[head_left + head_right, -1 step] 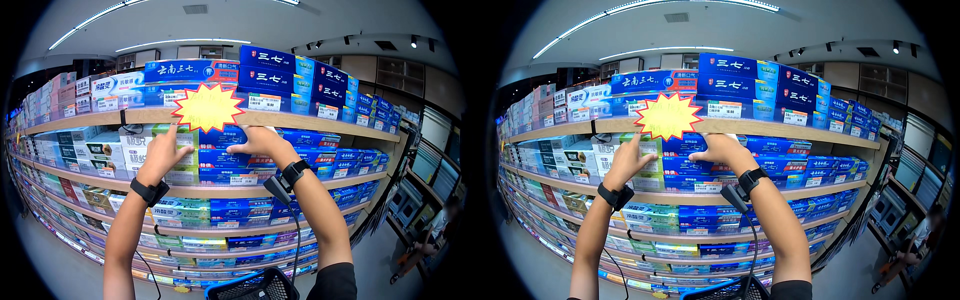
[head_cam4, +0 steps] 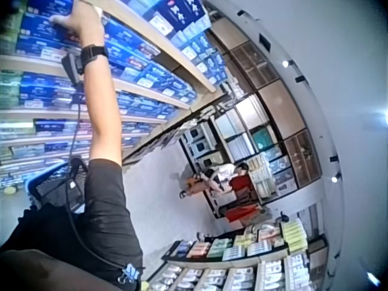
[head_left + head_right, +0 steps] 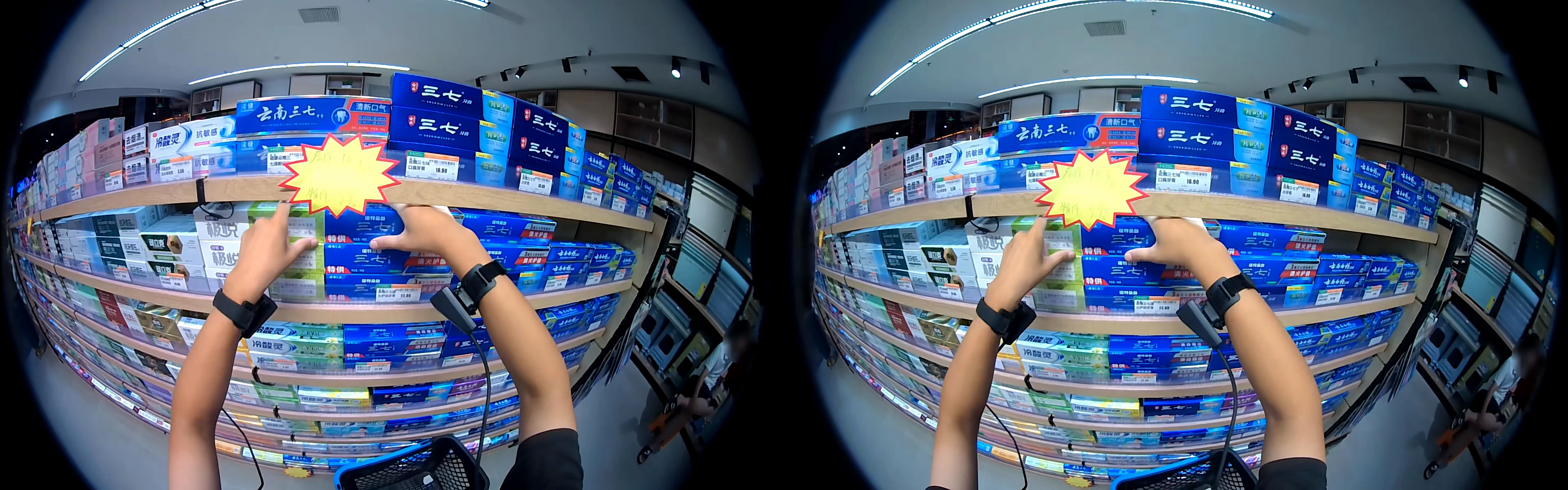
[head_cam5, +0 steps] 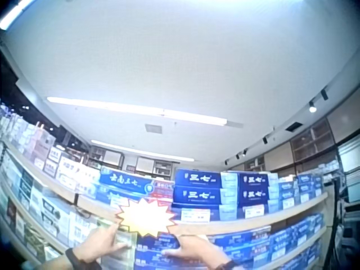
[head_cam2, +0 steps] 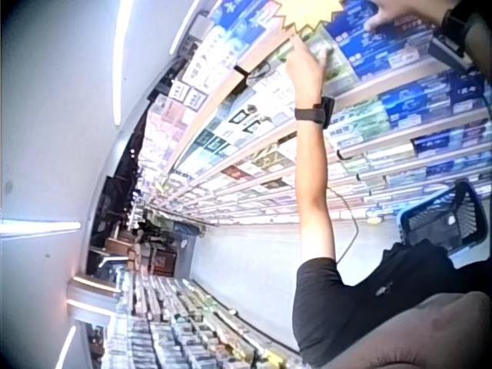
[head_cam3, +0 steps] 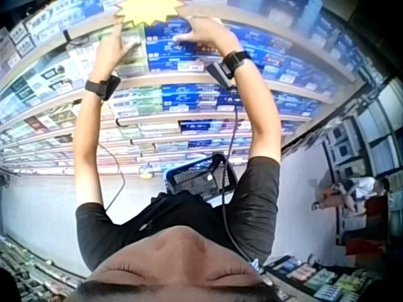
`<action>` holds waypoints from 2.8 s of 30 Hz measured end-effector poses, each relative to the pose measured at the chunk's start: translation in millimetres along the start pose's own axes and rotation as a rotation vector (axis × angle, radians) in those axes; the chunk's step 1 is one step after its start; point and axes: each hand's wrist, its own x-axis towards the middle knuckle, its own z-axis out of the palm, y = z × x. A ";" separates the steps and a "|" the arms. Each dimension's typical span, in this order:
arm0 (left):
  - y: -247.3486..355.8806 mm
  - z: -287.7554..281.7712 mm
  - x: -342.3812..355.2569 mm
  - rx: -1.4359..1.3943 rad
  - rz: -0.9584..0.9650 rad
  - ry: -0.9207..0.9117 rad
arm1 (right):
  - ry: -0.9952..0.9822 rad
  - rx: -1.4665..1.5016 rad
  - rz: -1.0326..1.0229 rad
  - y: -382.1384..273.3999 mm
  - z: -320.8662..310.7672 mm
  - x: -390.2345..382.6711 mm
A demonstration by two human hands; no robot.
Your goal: The person takes boxes of product from a handheld shopping basket and places them onto a retail shelf, organizing the boxes in rows.
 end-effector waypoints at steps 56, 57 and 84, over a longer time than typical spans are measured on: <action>-24.0 -21.2 10.2 0.054 0.046 -0.138 | -0.080 0.037 0.167 -15.5 19.9 15.7; -24.1 -21.9 10.5 0.060 0.069 -0.127 | -0.072 0.033 0.167 -16.0 20.1 13.5; 61.9 44.7 -25.1 -0.374 0.032 0.239 | 0.562 -0.074 -0.197 68.4 20.7 -135.0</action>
